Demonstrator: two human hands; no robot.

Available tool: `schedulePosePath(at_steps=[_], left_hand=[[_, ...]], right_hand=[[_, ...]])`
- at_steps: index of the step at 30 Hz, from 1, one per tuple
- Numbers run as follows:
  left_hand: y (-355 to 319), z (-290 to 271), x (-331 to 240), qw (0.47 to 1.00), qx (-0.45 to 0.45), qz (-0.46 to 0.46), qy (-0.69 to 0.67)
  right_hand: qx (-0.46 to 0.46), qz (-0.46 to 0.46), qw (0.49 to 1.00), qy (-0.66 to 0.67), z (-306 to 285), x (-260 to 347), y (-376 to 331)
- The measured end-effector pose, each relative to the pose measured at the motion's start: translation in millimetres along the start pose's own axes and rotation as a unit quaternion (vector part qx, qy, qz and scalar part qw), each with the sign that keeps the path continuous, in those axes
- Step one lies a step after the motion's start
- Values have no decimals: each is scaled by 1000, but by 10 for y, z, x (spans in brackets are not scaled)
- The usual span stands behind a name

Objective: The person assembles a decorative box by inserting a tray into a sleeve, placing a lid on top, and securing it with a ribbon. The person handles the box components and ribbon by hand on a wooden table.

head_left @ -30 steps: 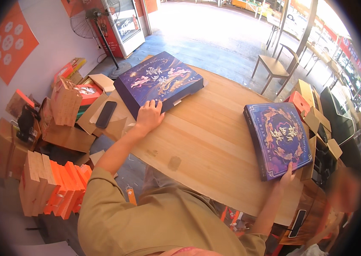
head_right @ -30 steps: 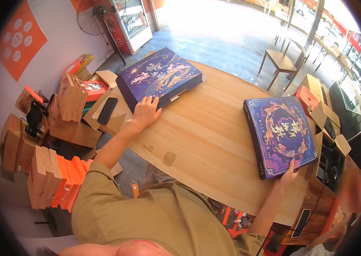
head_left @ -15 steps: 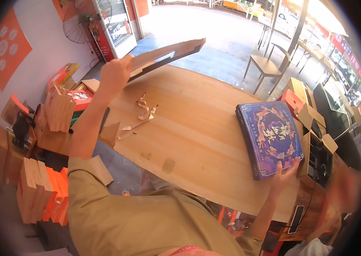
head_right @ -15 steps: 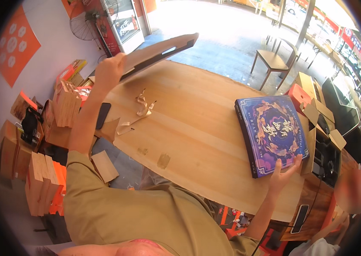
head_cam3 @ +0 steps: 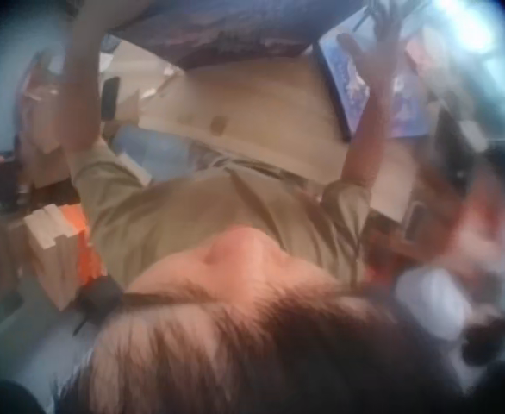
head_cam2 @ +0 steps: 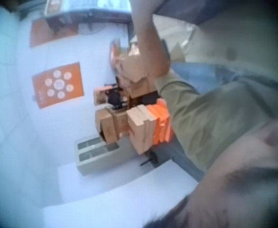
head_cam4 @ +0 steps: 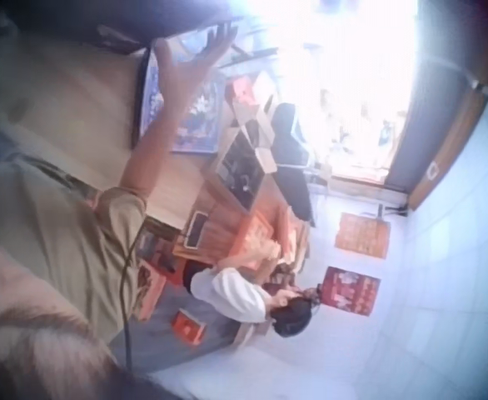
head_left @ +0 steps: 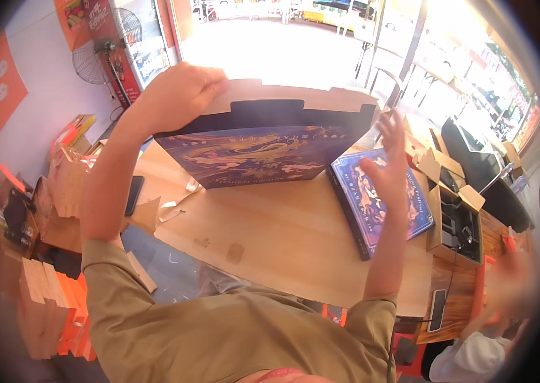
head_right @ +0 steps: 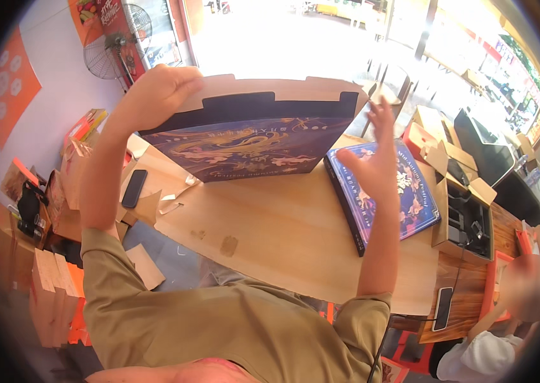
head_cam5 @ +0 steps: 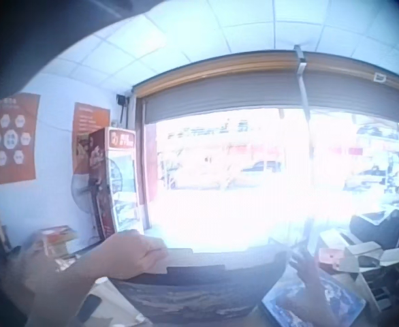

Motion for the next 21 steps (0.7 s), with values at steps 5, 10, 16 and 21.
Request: schedulePosePath(at_steps=[5,10,16,21], left_hand=[[3,-28,-136,1000,23,12,-5],[3,-69,3,998,22,-29,-60],[-26,-13,5,989,64,-74,-111],[26,75,76,996,21,2,-84]], right_hand=[[-33,-63,996,-61,299,-134,76],[-53,7,995,88,416,-473,213],[-90,-22,989,116,479,-621,69],[-98,-37,988,116,516,-521,32]])
Point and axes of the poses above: each hand's wrist, its own y-axis towards the middle knuckle, its own z-axis out of the palm, x = y × z, the point moved 8 cm from there along y, towards the middle knuckle, and after that the axes turned 10 degrees about -x, right-handed, at the moved point
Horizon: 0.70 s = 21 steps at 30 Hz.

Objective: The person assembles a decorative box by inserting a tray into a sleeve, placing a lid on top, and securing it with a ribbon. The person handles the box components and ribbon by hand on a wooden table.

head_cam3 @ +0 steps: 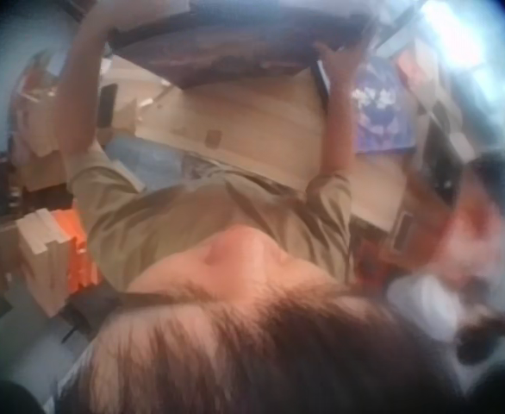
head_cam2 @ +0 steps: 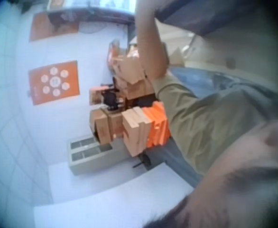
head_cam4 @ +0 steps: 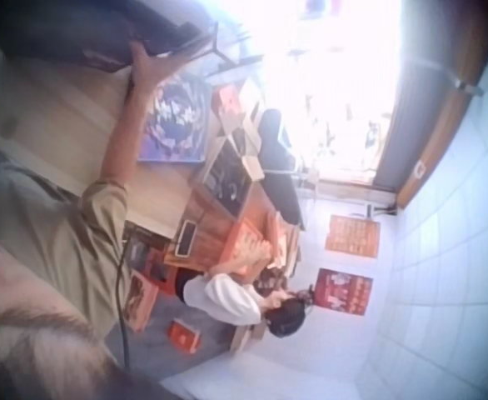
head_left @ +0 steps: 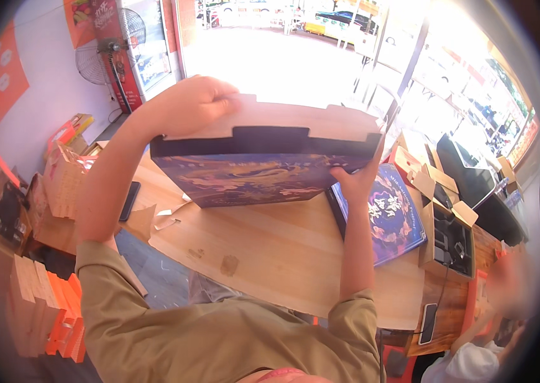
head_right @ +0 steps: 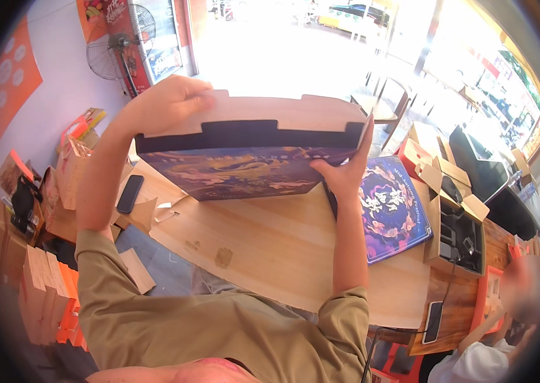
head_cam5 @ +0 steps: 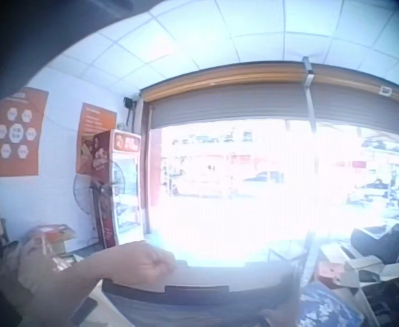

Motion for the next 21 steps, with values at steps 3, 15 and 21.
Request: schedulePosePath(at_steps=[3,15,21], left_hand=[[22,48,83,983,133,-107,-72],[-113,-9,36,975,200,-87,-30],[-100,-3,102,964,221,-141,-46]], right_hand=[[-38,-39,998,-4,44,89,-101],[-46,-94,994,22,36,581,-248],[-24,-63,995,67,100,619,-280]])
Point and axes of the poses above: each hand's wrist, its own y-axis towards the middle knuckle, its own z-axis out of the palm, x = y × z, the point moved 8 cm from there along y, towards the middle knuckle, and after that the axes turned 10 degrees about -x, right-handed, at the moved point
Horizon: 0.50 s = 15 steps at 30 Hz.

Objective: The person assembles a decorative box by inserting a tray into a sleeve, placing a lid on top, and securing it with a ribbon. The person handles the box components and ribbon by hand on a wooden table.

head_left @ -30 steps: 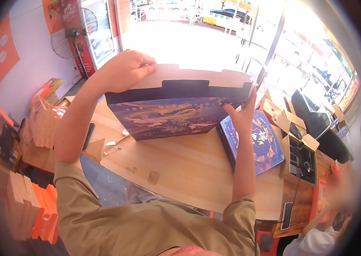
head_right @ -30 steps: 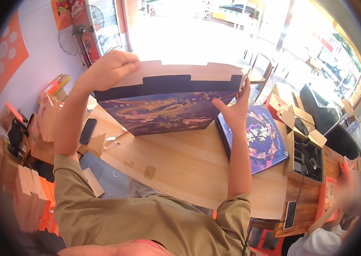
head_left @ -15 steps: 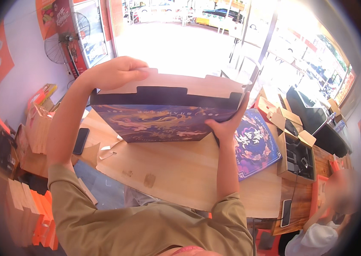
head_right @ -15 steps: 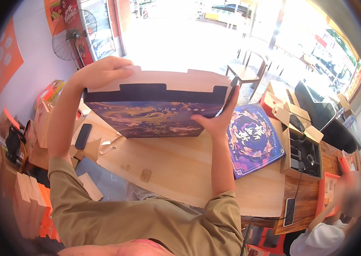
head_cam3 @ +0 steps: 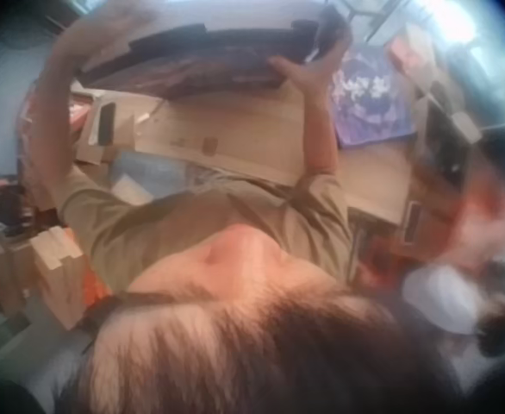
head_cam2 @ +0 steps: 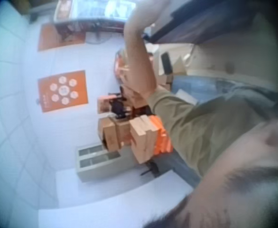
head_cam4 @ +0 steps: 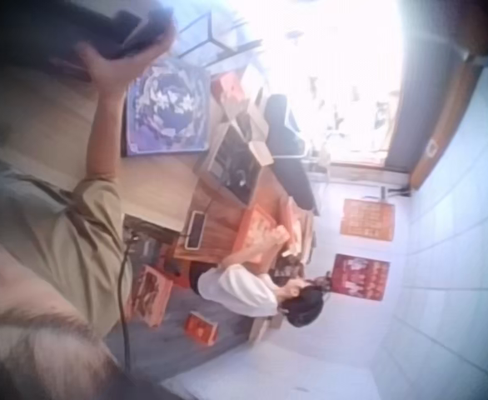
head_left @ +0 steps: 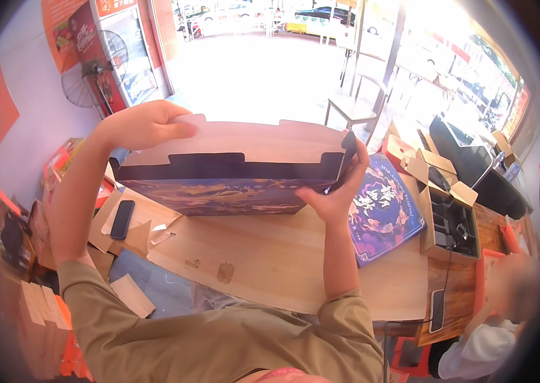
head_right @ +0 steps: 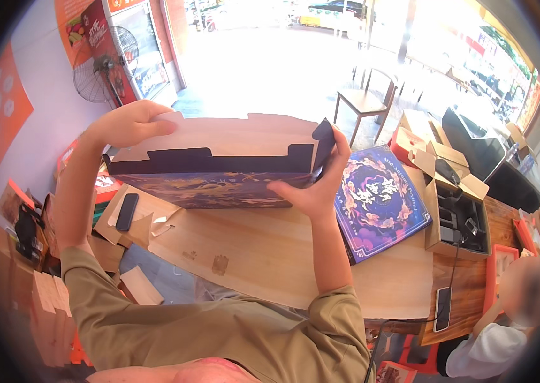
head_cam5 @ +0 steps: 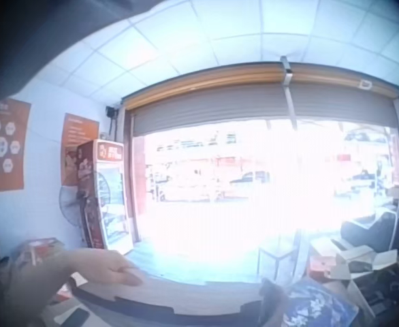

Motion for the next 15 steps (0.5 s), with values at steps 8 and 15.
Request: schedulePosePath(at_steps=[8,15], left_hand=[[-30,55,-105,999,-1,47,6],[-336,298,-559,972,79,157,157]], right_hand=[[14,-27,999,-43,-82,-81,73],[-66,-5,997,-36,-61,237,36]])
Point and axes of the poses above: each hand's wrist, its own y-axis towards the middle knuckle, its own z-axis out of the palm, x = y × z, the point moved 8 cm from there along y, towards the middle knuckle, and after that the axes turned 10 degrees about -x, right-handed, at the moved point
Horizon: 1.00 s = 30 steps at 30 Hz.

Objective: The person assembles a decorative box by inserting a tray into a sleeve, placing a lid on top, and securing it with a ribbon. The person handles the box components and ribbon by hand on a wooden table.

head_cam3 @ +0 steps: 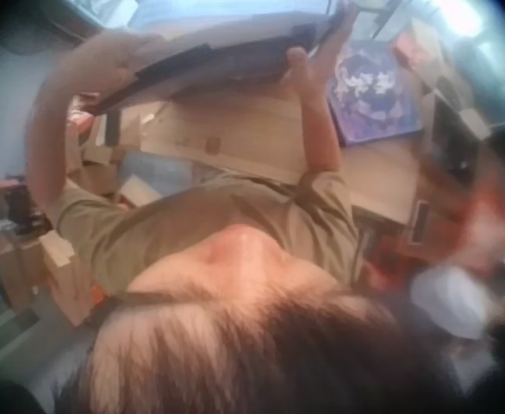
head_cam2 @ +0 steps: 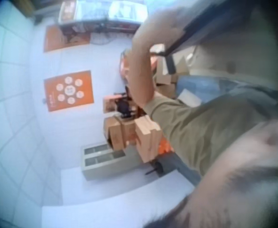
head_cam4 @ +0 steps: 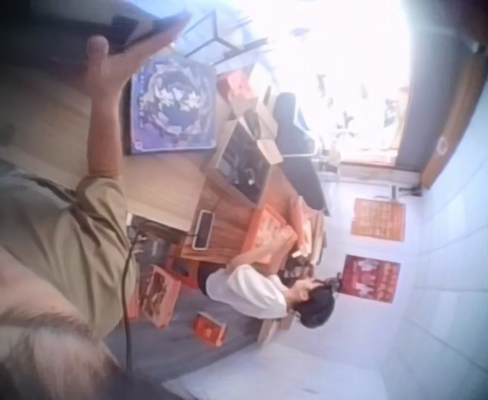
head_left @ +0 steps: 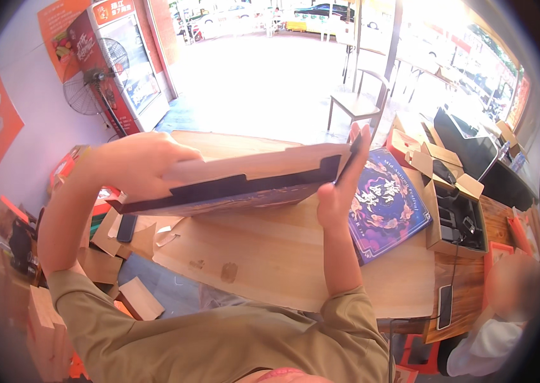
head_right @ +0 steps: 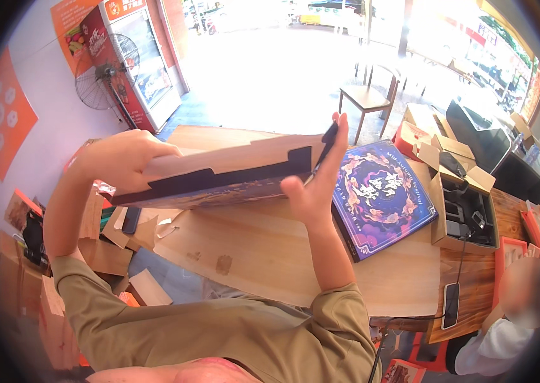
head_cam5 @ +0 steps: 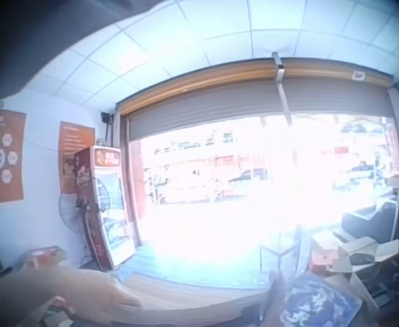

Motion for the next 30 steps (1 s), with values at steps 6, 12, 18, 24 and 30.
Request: schedulePosePath(at_steps=[6,12,18,24,30], left_hand=[[-137,141,-235,989,-115,-27,93],[59,155,236,977,-188,-86,48],[231,156,674,972,-167,-165,2],[297,333,691,966,-183,-181,22],[339,506,390,985,-143,-92,5]], right_hand=[[28,158,987,16,28,-324,21],[49,122,991,17,54,-675,-76],[55,110,992,39,88,-947,-172],[17,146,987,62,47,-1302,-232],[5,227,974,-8,61,-1330,-237]])
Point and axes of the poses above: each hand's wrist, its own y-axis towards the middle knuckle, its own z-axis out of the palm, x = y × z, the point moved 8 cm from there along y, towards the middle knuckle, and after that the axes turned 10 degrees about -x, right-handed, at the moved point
